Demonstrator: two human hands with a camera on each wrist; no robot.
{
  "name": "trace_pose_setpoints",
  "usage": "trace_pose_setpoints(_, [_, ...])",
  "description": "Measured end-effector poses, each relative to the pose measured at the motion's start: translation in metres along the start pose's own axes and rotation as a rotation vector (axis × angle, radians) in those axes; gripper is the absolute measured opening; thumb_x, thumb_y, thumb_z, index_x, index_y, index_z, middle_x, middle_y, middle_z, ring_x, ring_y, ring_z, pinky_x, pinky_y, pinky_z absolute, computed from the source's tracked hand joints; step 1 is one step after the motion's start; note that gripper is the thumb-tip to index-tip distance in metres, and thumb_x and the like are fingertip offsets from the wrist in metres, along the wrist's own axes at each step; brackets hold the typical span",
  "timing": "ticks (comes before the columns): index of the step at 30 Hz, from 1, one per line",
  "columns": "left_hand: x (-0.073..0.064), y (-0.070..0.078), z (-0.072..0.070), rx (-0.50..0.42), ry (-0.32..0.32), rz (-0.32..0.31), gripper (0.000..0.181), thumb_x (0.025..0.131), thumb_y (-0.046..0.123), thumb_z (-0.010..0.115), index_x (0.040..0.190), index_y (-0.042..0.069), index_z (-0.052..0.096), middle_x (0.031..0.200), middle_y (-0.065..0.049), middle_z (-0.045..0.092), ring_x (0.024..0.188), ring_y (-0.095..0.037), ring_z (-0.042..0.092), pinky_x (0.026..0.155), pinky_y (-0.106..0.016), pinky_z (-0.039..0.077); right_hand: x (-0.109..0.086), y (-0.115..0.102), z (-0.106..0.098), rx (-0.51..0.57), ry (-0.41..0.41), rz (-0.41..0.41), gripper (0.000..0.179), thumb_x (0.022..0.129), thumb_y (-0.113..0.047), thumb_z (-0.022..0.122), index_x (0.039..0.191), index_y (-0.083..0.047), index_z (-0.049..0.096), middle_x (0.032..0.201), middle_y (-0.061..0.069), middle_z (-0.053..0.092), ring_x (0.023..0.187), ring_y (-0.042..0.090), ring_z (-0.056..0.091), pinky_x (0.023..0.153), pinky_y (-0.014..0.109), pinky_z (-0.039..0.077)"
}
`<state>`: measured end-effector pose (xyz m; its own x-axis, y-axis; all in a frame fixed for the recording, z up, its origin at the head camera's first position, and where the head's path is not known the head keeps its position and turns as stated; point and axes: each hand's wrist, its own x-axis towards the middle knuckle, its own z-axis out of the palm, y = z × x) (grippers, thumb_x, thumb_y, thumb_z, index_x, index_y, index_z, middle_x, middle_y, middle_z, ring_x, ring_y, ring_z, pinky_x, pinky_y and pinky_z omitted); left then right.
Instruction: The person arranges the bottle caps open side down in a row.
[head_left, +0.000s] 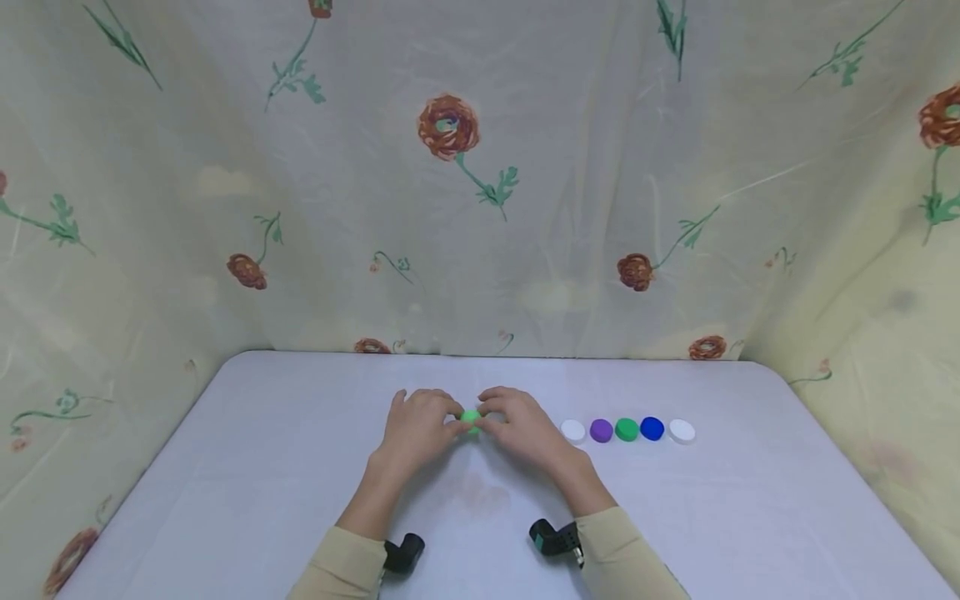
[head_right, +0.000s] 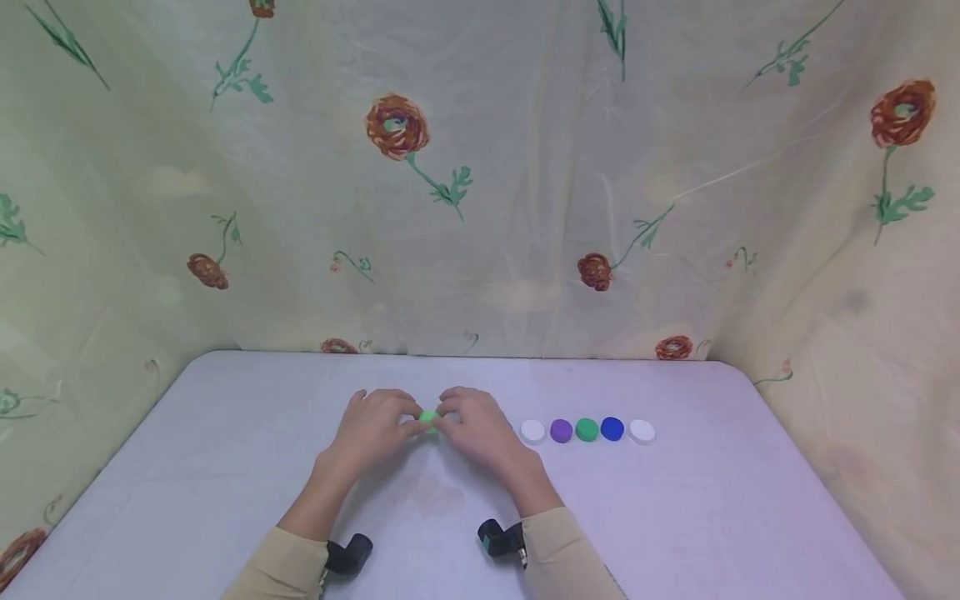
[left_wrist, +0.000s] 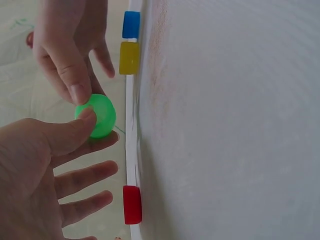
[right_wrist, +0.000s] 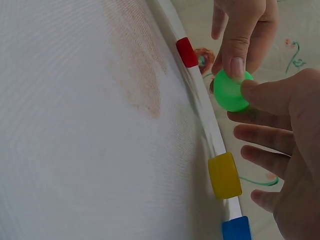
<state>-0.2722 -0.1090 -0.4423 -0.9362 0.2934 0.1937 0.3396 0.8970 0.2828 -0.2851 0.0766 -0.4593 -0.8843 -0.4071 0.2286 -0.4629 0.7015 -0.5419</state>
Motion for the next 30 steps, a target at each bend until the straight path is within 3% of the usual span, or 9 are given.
trace_pose_setpoints(11, [0.0008,0.0012,0.0021,-0.027,-0.014,-0.010,0.021,0.088,0.038,0.073,0.100,0.022,0.080,0.114,0.001,0.075,0.118,-0.028,0.064,0.109,-0.069,0.032,0.0007,-0.0009,-0.0015,-0.037,0.008,-0.015,0.017,0.090,-0.021,0.070,0.096,-0.007,0.078,0.127,0.011,0.068,0.129,0.031,0.057,0.113,0.047,0.041])
trace_pose_setpoints(20, [0.0006,0.0041,0.0037,-0.033,-0.020,0.029,0.028,0.081,0.034,0.081,0.105,0.021,0.078,0.118,0.000,0.074,0.118,-0.028,0.064,0.108,-0.072,0.032,0.0005,0.0020,-0.0026,0.095,-0.013,0.046,0.021,0.092,-0.017,0.065,0.100,-0.001,0.076,0.128,0.012,0.067,0.130,0.033,0.056,0.113,0.048,0.040])
trace_pose_setpoints(30, [-0.0006,0.0062,-0.0003,-0.014,0.047,0.087,0.036,0.079,0.032,0.083,0.113,0.026,0.075,0.121,0.001,0.072,0.119,-0.028,0.064,0.107,-0.069,0.034,0.0001,0.0063,-0.0037,0.189,-0.019,0.107,0.024,0.095,-0.016,0.059,0.102,-0.001,0.076,0.126,0.015,0.068,0.128,0.035,0.057,0.113,0.052,0.039])
